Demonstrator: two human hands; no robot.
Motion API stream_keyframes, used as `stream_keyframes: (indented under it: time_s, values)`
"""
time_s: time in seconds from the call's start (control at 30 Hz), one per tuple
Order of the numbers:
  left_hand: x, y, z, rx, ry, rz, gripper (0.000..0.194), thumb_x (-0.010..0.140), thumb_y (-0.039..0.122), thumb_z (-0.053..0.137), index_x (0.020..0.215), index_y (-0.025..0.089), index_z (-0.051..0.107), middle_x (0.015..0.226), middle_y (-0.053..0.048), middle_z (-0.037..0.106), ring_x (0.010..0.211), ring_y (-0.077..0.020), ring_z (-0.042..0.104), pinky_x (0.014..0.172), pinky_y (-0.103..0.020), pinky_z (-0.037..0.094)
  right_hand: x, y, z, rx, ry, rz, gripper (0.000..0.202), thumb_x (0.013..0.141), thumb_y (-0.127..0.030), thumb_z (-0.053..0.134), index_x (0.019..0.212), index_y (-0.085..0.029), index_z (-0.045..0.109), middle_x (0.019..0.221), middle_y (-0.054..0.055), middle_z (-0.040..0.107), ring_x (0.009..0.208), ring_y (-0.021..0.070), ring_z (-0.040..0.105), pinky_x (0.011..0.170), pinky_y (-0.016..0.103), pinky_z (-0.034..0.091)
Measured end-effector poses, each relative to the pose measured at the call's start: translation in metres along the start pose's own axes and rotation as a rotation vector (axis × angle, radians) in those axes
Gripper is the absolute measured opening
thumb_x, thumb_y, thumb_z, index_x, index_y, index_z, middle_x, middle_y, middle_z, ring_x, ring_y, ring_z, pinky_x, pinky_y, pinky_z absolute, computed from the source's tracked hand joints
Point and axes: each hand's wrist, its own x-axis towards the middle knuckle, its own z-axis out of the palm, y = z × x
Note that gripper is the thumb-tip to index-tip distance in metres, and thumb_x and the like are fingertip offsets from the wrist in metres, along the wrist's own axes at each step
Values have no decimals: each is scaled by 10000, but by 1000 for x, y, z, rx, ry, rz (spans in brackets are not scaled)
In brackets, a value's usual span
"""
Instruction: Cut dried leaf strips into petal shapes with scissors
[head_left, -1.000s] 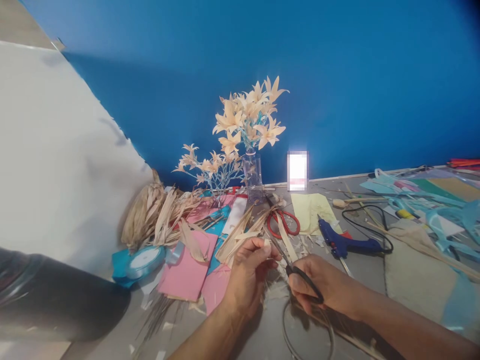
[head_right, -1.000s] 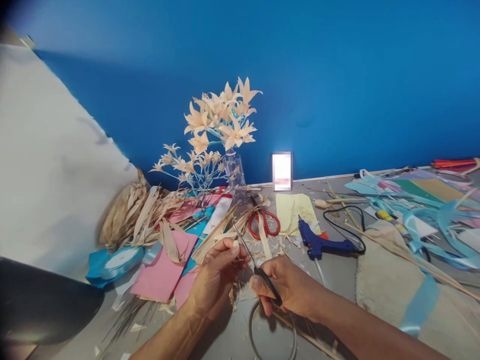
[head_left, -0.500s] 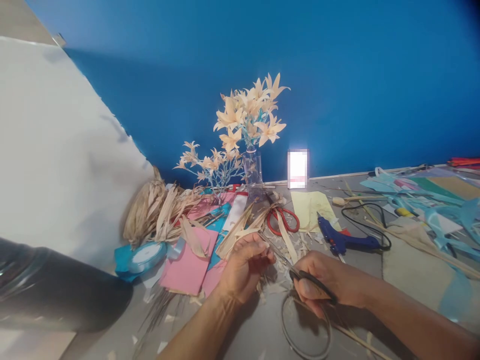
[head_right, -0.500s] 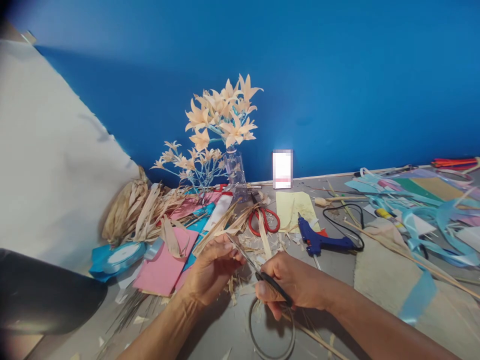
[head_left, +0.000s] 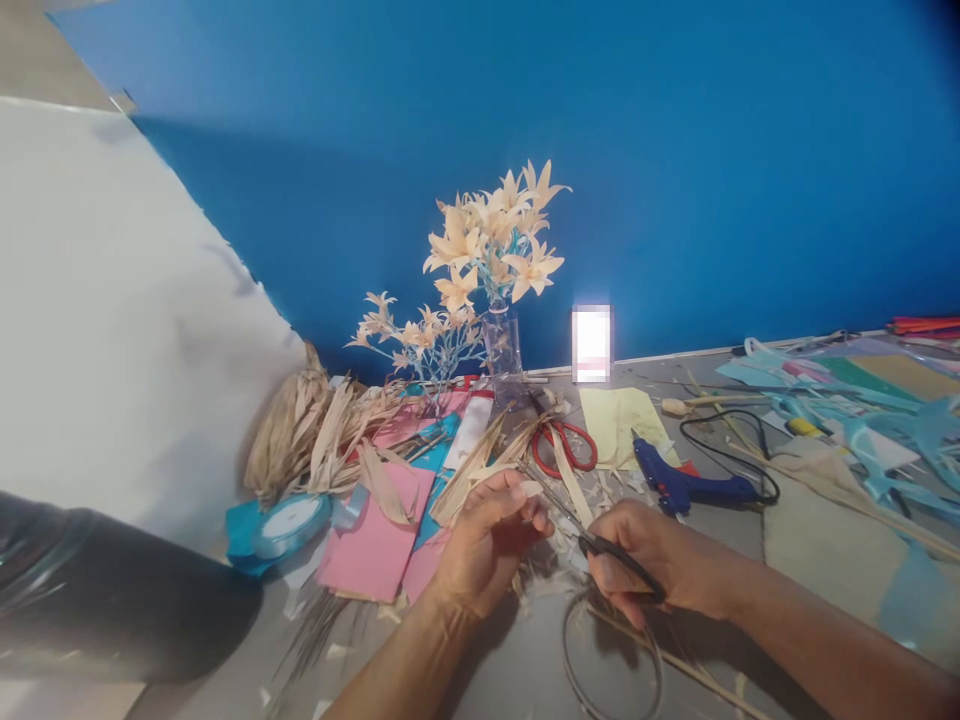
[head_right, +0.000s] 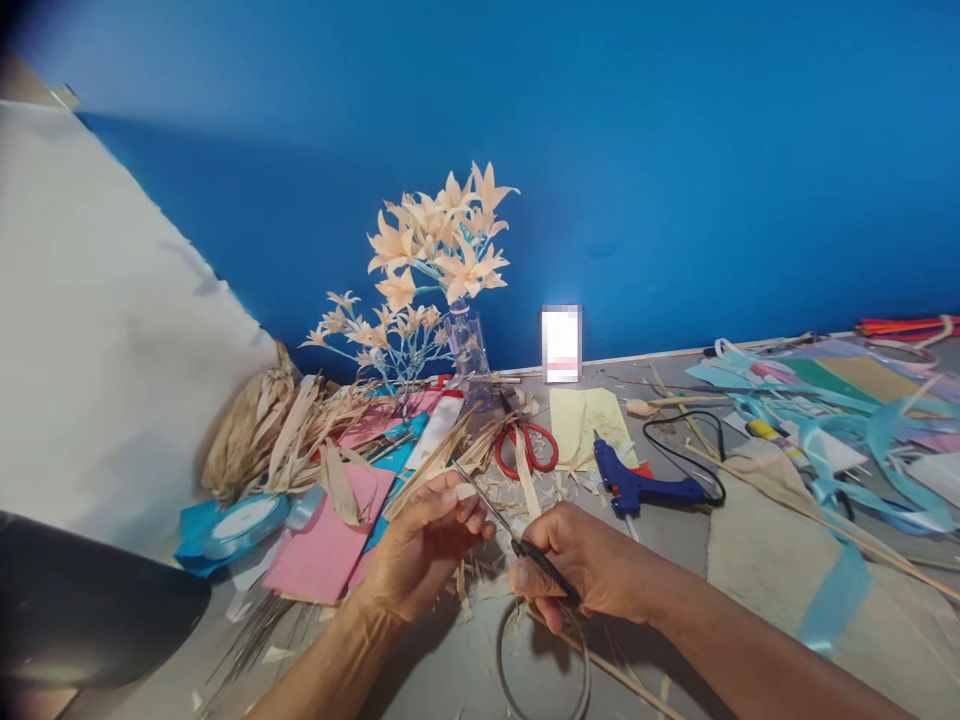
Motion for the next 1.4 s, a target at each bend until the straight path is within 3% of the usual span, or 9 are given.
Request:
stream_keyframes:
  time_s: [0.33, 0.77, 1.0, 1.13, 1.4]
  values:
    - [0, 1, 1, 21, 89, 57, 213, 682, 240, 802, 700, 172, 601, 672, 9, 619, 619, -135, 599, 662, -273, 478, 0, -4, 5, -4, -14, 34, 480, 771, -593, 686, 625, -156, 554, 523, 10, 592, 442, 73, 417, 426, 191, 285]
    - [1, -2, 0, 23, 98, 81, 236, 690, 264, 826, 704, 166, 611, 702, -8, 660, 639, -137, 614, 677, -278, 488, 1, -5, 6, -7, 23, -14, 648, 810, -713, 607, 497, -149, 549, 418, -12, 450, 389, 63, 323, 402, 242, 187]
    - [-1, -2, 3, 160, 82, 154, 195, 720, 244, 780, 677, 175, 602, 665, 0, 623, 631, -129, 566, 661, -254, 443, 4, -9, 7, 54, 100, -61, 635, 815, -708, 579, 529, -140, 576, 476, 20, 531, 401, 65, 352, 407, 229, 220]
    - [-2, -2, 4, 182, 96, 167, 165, 721, 222, 750, 667, 185, 598, 631, 15, 572, 613, -126, 537, 646, -252, 412, 4, -12, 8, 60, 80, -51, 622, 803, -719, 577, 561, -146, 572, 522, 37, 571, 417, 71, 375, 412, 225, 232]
    - [-6, -3, 11, 313, 136, 183, 151, 741, 241, 725, 683, 193, 595, 658, -12, 624, 665, -146, 562, 699, -270, 422, 2, -8, 8, 15, -4, -62, 650, 821, -743, 557, 583, -139, 591, 540, 40, 589, 433, 75, 396, 425, 212, 265]
